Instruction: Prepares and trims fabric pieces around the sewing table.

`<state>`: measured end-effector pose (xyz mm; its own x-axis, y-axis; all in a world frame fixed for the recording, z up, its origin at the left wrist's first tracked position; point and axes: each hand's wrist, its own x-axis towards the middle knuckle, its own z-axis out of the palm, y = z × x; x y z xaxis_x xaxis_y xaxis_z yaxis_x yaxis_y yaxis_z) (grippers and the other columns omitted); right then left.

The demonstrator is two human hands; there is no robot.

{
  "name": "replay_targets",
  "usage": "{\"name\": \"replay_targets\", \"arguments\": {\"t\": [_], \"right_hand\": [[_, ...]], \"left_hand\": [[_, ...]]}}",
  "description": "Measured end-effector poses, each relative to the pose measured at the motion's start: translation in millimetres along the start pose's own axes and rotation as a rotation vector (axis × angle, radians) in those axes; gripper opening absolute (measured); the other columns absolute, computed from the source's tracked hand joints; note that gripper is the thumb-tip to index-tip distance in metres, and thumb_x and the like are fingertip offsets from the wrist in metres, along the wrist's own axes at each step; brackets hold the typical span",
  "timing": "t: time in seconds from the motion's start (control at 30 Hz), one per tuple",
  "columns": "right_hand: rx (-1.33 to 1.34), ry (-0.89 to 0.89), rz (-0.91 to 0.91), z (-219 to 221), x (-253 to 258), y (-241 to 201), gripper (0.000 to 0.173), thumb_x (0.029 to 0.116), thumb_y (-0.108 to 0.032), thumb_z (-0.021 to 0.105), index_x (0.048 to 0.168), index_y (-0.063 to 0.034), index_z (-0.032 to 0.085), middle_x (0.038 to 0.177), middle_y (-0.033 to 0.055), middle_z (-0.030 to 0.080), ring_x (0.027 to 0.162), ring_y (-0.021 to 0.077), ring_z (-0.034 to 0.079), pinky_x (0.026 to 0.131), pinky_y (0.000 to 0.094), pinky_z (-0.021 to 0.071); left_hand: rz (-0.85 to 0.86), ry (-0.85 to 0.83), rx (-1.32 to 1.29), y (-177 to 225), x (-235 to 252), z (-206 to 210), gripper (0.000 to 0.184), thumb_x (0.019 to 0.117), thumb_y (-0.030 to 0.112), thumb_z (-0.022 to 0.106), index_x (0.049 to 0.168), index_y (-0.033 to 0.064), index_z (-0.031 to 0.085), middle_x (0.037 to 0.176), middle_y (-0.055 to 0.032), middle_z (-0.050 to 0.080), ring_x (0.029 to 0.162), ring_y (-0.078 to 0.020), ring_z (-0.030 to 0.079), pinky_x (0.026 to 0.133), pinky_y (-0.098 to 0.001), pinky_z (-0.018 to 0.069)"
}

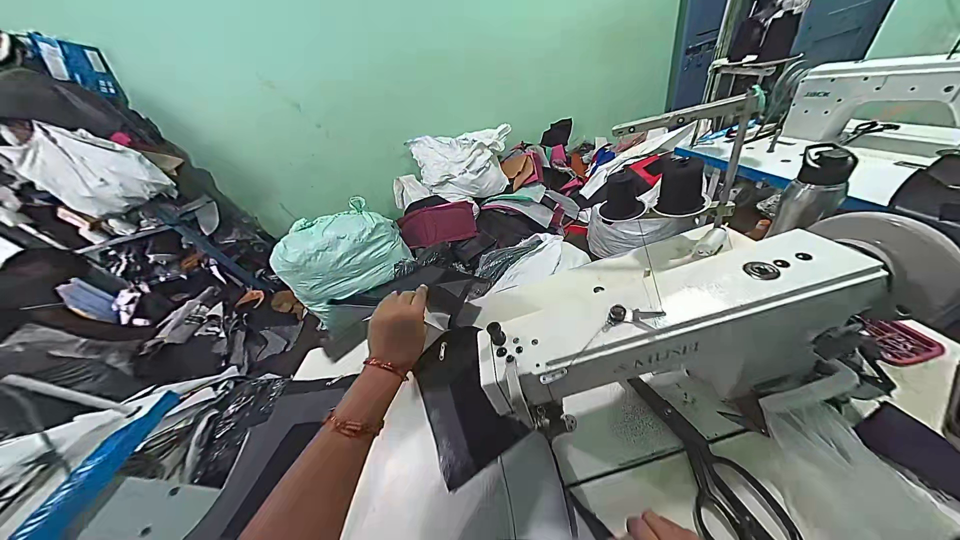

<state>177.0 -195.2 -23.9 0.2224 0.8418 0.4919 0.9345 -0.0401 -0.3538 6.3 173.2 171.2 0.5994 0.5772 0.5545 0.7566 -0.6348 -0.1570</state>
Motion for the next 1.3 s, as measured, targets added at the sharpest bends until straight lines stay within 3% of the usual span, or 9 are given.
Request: {"name": "replay_targets", "arguments": {"t": [0.17, 0.33, 0.4, 0.57, 0.73, 0.87, 1.0, 1.13, 1.3], "right_hand": [[-0.065, 0.206, -0.018, 12, 0, 1, 0.052, 0.1018, -0.045, 0.044, 0.071, -0.009, 0.063, 0.063, 0.007, 0.061, 0.052, 0.0221, 0.063, 0.044, 0.0369, 0.0488], [-0.02, 0.143, -0.038, 6, 0, 2, 0.052, 0.1013, -0.041, 0.045, 0.077, -0.0017, 0.069, 0.069, 0.0133, 0.066, 0.058, 0.03, 0.068, 0.047, 0.0444, 0.0526], [0.056, 0.133, -0.04, 5, 0, 5, 0.049, 0.1014, -0.037, 0.046, 0.079, -0.0001, 0.069, 0.069, 0.0139, 0.066, 0.059, 0.0302, 0.068, 0.048, 0.0448, 0.0528], [0.255, 0.149, 0.123, -24, -10, 24, 0.034, 0.1018, -0.022, 0.053, 0.102, 0.0059, 0.073, 0.097, 0.024, 0.07, 0.086, 0.0382, 0.07, 0.077, 0.0517, 0.0589], [0.03, 0.166, 0.219, -50, -27, 56, 0.03, 0.096, -0.007, 0.057, 0.118, 0.0086, 0.07, 0.129, 0.0359, 0.061, 0.121, 0.059, 0.056, 0.103, 0.0698, 0.0407], [0.016, -0.049, 0.358, -66, -18, 62, 0.043, 0.0937, 0.0, 0.066, 0.135, 0.0094, 0.06, 0.129, 0.0393, 0.059, 0.121, 0.0609, 0.055, 0.103, 0.071, 0.0412], [0.03, -0.241, 0.462, -84, 5, 66, 0.054, 0.0908, 0.004, 0.07, 0.142, 0.0078, 0.053, 0.127, 0.0374, 0.061, 0.12, 0.058, 0.057, 0.103, 0.0692, 0.0421], [0.22, -0.378, 0.582, -106, 9, 73, 0.07, 0.0842, -0.002, 0.073, 0.147, 0.0041, 0.042, 0.106, 0.0301, 0.066, 0.091, 0.0441, 0.065, 0.081, 0.0625, 0.0509], [0.116, -0.67, 0.78, -129, 0, 79, 0.065, 0.0947, -0.031, 0.075, 0.14, 0.0057, 0.047, 0.092, 0.0257, 0.066, 0.073, 0.0366, 0.066, 0.07, 0.0556, 0.0549]], "left_hand": [[0.146, 0.035, 0.178, 67, -106, -102, 0.025, 0.0787, -0.009, 0.068, 0.103, -0.0103, 0.073, 0.078, -0.0236, 0.069, 0.07, -0.0407, 0.071, 0.06, -0.0527, 0.0563], [-0.128, -0.943, 0.045, 146, -171, -107, 0.027, 0.0968, -0.008, 0.049, 0.119, -0.0155, 0.062, 0.125, -0.0326, 0.063, 0.117, -0.048, 0.062, 0.095, -0.0587, 0.0504], [-0.202, -1.107, -0.017, 157, -188, -82, 0.025, 0.098, -0.005, 0.048, 0.116, -0.012, 0.064, 0.129, -0.029, 0.062, 0.121, -0.0452, 0.061, 0.096, -0.0582, 0.0505], [-0.402, -0.976, -0.172, 148, -207, -61, 0.041, 0.1082, 0.027, 0.043, 0.117, -0.0037, 0.07, 0.132, -0.0242, 0.064, 0.126, -0.0414, 0.06, 0.102, -0.059, 0.0485], [-0.444, -0.638, -0.246, 91, -203, -59, 0.043, 0.1076, 0.032, 0.048, 0.121, -0.0014, 0.071, 0.131, -0.0233, 0.065, 0.132, -0.0404, 0.055, 0.11, -0.0561, 0.0419], [-0.411, -0.544, -0.388, 60, -185, -26, 0.047, 0.1044, 0.035, 0.057, 0.145, 0.0116, 0.059, 0.153, -0.0165, 0.052, 0.151, -0.041, 0.033, 0.121, -0.0633, 0.0206], [-0.371, -0.636, -0.461, 61, -169, -1, 0.05, 0.1022, 0.039, 0.061, 0.145, 0.0133, 0.059, 0.15, -0.0114, 0.057, 0.155, -0.038, 0.026, 0.121, -0.0713, 0.0047], [-0.419, -0.6, -0.501, 60, -171, 1, 0.037, 0.098, 0.024, 0.068, 0.131, 0.0079, 0.069, 0.127, -0.0193, 0.066, 0.13, -0.0356, 0.056, 0.12, -0.0602, 0.0256], [-0.395, -0.27, -0.521, 53, -198, 4, 0.027, 0.0982, 0.018, 0.067, 0.12, 0.0047, 0.074, 0.111, -0.0211, 0.069, 0.111, -0.0388, 0.063, 0.106, -0.0578, 0.04]]}}
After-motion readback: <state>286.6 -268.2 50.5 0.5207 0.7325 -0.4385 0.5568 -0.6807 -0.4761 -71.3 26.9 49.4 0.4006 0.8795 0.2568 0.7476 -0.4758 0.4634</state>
